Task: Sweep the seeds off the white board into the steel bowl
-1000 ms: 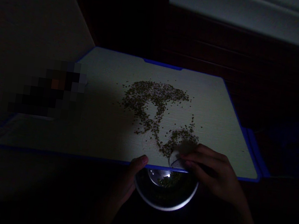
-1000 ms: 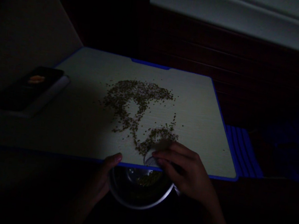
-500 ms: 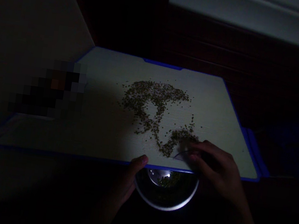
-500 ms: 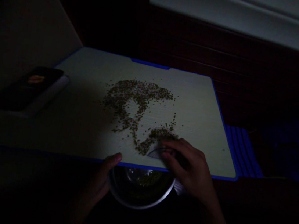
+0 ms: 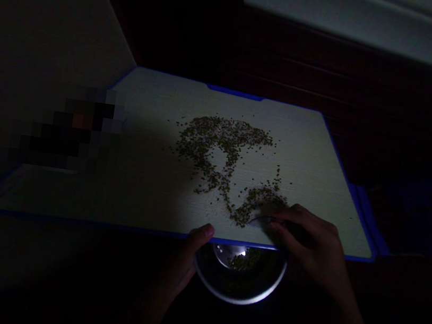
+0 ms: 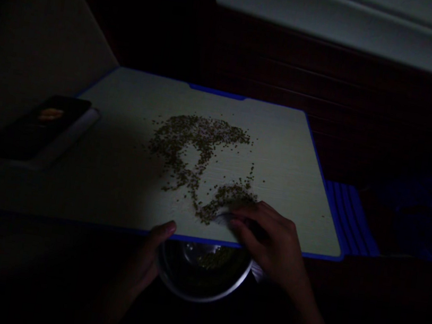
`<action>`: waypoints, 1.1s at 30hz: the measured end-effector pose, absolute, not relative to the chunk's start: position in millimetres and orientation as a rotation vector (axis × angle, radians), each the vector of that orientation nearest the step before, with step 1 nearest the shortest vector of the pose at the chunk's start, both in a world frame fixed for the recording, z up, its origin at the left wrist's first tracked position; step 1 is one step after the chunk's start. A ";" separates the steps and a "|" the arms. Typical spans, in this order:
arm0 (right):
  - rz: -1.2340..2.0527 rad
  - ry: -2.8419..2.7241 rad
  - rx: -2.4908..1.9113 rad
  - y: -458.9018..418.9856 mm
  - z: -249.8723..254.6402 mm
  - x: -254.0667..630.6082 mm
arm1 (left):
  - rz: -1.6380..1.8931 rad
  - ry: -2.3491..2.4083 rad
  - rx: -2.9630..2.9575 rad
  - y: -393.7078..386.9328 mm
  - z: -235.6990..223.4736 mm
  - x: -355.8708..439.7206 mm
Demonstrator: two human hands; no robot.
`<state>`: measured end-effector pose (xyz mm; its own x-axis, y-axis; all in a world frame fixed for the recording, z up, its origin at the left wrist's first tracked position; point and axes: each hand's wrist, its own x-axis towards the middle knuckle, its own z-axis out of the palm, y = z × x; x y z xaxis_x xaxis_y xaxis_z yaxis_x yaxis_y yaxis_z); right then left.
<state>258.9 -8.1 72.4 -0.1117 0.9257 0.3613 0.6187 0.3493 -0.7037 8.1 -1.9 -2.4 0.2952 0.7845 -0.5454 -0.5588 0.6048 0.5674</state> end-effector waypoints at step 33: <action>0.483 -1.746 -1.381 -6.4 73.3 258.0 | 0.922 0.893 0.289 -1.4 -3.6 9.0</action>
